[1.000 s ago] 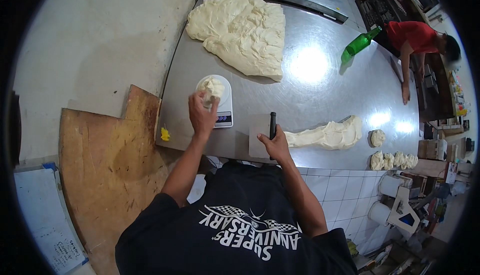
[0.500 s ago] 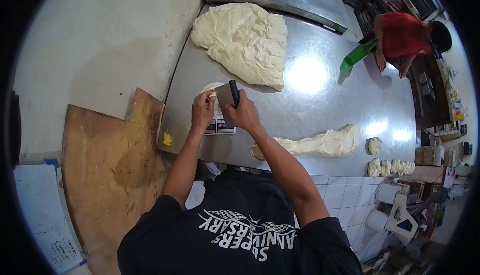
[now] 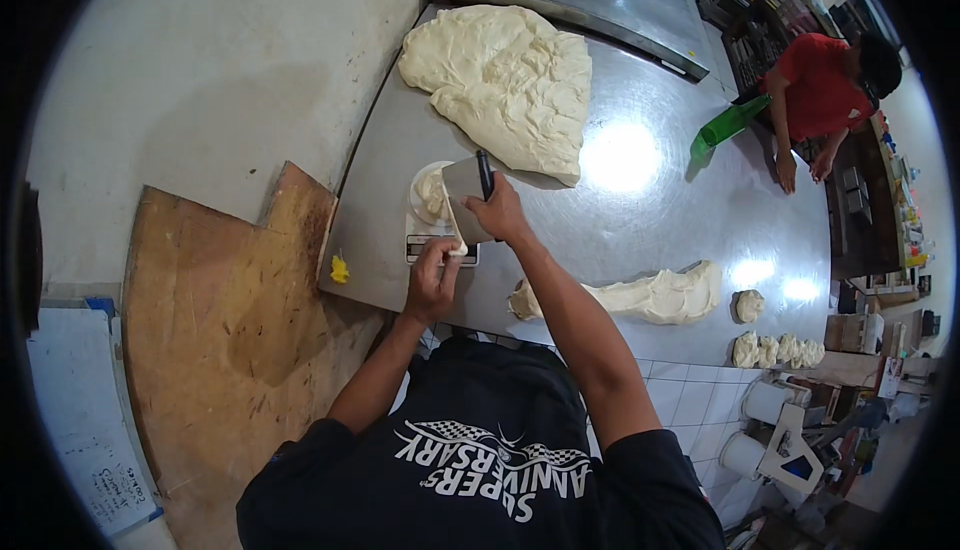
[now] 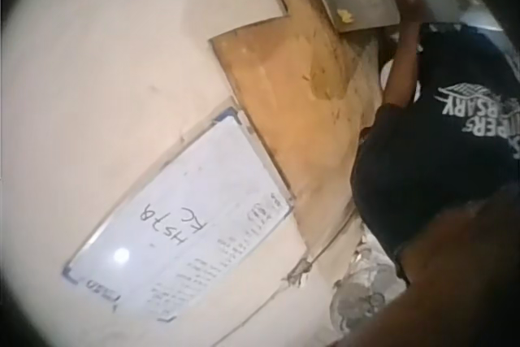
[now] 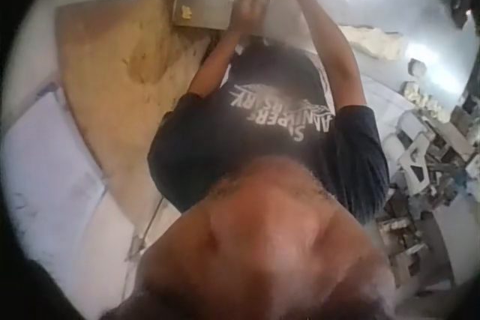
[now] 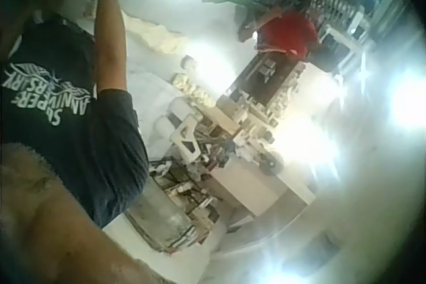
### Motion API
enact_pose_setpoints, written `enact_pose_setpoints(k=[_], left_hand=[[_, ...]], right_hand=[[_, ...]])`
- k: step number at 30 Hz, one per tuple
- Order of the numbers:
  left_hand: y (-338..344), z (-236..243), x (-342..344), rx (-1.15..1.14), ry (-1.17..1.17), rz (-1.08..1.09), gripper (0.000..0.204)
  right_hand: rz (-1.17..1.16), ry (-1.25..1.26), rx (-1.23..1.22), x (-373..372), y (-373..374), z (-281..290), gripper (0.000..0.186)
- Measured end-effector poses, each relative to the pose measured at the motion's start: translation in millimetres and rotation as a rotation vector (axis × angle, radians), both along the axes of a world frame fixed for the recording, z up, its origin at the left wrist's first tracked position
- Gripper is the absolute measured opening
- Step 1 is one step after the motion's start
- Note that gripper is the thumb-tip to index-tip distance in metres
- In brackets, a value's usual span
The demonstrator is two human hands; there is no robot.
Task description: The person cuts portions of dough from a large batch using a bench scraper, weighs each portion on a digital scale, and rolls them into small balls by hand on a stainless-steel table.
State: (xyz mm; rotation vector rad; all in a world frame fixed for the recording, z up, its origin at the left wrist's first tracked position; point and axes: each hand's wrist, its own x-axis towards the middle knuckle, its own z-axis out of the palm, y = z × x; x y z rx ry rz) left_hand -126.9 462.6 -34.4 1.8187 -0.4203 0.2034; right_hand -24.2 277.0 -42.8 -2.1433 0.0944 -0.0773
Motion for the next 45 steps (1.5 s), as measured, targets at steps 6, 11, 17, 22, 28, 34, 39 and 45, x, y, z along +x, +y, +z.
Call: enact_pose_setpoints(k=[6, 11, 17, 22, 28, 34, 39, 45], left_hand=[[-14, 0, -34, -0.098, 0.045, -0.055, 0.016], [-16, 21, -22, -0.076, -0.071, 0.013, 0.017], [-37, -3, -20, -0.427, 0.419, -0.153, 0.015], [-60, -49, -39, -0.146, 0.535, -0.057, 0.02], [-53, -66, -45, 0.116, 0.501, -0.021, 0.023], [-39, -71, -43, 0.291, 0.198, -0.041, 0.022], [-31, -36, -15, 0.222, 0.086, 0.103, 0.02], [5, -11, 90, 0.575, -0.238, 0.241, 0.04]], right_hand=[[-0.088, 0.107, 0.22, -7, -9, 37, 0.047], [-0.148, 0.104, 0.344, -33, -32, 62, 0.043], [-0.26, 0.144, 0.283, -100, -63, 75, 0.042], [-0.274, 0.193, 0.116, -156, -76, 52, 0.039], [-0.179, 0.22, -0.012, -190, -53, 2, 0.04], [-0.159, 0.343, -0.284, -190, -17, -7, 0.047], [-0.153, 0.291, -0.273, -182, -18, -11, 0.041], [-0.162, 0.348, 0.052, -181, -43, -17, 0.048]])
